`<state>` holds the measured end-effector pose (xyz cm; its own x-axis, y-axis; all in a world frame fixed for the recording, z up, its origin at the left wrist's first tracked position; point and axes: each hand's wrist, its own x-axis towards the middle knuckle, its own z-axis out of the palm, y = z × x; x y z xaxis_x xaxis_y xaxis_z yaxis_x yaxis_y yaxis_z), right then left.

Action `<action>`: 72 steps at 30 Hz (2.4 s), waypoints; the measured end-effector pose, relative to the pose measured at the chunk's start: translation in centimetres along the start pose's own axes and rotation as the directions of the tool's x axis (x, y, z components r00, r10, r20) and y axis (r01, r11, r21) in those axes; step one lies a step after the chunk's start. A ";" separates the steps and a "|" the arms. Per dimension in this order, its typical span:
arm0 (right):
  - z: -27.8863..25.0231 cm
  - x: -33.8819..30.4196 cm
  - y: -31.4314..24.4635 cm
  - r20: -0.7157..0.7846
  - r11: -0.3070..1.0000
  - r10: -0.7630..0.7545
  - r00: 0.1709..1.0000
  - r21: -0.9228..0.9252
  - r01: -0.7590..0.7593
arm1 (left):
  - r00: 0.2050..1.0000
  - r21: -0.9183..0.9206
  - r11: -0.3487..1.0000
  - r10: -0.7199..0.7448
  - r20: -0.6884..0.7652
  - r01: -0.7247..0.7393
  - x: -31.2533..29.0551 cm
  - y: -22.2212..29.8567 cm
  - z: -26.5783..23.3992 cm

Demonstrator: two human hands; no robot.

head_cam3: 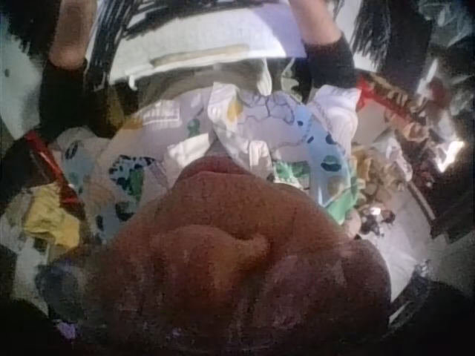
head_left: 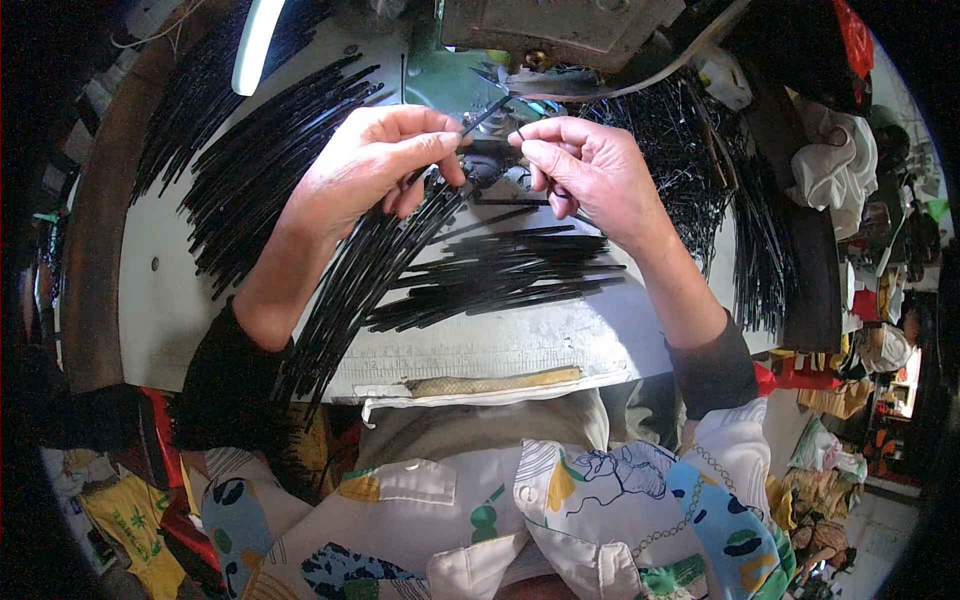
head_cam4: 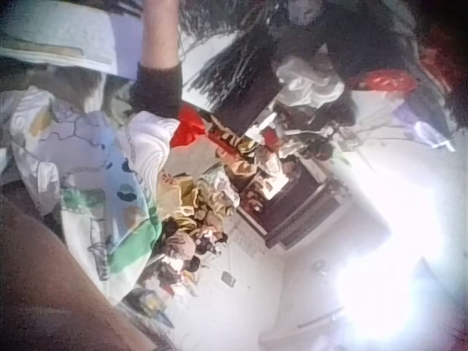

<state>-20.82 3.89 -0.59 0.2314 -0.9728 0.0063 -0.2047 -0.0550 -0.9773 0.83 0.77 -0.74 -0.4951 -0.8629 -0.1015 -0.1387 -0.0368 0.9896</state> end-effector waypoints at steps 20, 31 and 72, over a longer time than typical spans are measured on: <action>-1.2 0.2 1.9 -0.060 0.971 0.115 0.992 0.216 -0.100 | 0.997 -0.036 0.998 -0.046 0.059 0.048 2.7 -0.2 0.7; -1.6 -0.6 2.7 -0.238 0.727 0.245 0.940 0.686 -0.016 | 0.991 -0.332 0.935 -0.097 0.092 0.122 -1.5 -0.2 4.2; 0.8 -1.1 0.1 0.205 0.955 0.173 0.963 0.205 -0.215 | 0.969 0.731 0.679 0.217 -0.119 -0.063 -1.4 -0.2 -2.8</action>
<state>-20.33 5.18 -0.86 0.3824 -0.9006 -0.2065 -0.0507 0.2027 -0.9779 3.92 0.57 -0.56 -0.4081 -0.9038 0.1285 -0.6902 0.3976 0.6045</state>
